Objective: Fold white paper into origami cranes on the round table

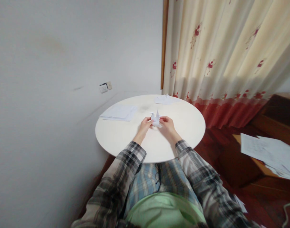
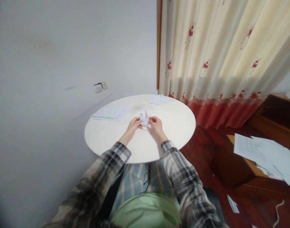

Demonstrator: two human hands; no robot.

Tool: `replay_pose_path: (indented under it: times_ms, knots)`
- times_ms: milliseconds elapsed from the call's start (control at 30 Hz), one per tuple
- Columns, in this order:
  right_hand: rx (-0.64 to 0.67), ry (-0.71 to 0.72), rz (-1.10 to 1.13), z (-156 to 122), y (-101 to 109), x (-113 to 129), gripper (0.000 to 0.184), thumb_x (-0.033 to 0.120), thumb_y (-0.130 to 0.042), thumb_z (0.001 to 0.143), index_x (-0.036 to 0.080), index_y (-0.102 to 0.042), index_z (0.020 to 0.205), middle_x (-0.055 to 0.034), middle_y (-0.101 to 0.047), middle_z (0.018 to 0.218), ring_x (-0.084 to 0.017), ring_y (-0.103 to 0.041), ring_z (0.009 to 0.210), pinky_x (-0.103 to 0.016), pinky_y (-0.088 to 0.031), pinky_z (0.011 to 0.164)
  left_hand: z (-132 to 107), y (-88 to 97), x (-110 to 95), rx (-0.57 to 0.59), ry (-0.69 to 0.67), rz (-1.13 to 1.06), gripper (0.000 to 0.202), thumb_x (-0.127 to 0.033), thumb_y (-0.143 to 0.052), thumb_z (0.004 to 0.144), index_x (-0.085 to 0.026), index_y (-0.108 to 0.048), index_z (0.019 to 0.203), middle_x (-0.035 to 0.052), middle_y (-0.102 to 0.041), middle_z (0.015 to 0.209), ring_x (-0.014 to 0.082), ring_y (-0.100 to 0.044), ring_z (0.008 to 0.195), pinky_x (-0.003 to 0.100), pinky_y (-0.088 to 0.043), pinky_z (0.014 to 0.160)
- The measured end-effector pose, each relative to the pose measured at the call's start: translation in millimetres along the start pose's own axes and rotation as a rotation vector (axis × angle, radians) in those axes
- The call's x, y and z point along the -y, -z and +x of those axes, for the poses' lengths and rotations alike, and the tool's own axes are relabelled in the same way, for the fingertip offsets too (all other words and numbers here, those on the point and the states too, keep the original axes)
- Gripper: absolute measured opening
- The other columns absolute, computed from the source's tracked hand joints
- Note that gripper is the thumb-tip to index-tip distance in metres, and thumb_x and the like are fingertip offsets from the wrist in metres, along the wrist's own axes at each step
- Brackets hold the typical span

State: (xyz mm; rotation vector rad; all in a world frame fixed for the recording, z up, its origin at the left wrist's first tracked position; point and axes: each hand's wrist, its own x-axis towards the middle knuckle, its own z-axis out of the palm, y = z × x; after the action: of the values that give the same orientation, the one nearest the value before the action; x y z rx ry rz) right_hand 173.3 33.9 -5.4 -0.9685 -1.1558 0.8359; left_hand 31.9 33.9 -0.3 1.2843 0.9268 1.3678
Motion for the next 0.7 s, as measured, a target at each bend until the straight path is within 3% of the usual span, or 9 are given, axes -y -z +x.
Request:
replay_pose_path:
  times_ms: [233,700]
  knots:
    - [0.027,0.043,-0.027,-0.8,1.0,6.0,0.02,0.033,-0.062,0.058,0.016,-0.064,0.068,-0.0044,-0.066,0.071,-0.017,-0.058,0.069,-0.031,-0.045,0.071,0.0,0.6,2.0,0.02,-0.01,0.0,0.02,-0.027,-0.064,0.064,-0.015,-0.059,0.079,0.0024,-0.06,0.079,0.0113,-0.054,0.066,0.021,-0.043,0.057]
    - [-0.033,0.074,-0.1,1.0,3.2,-3.1,0.018,0.034,-0.056,0.063,0.017,-0.059,0.068,-0.0025,-0.063,0.069,-0.015,-0.055,0.066,-0.029,-0.043,0.068,3.2,-0.8,4.3,-0.011,0.007,-0.102,0.013,-0.024,-0.059,0.071,-0.016,-0.05,0.077,-0.0015,-0.055,0.073,0.0082,-0.053,0.064,0.022,-0.044,0.064]
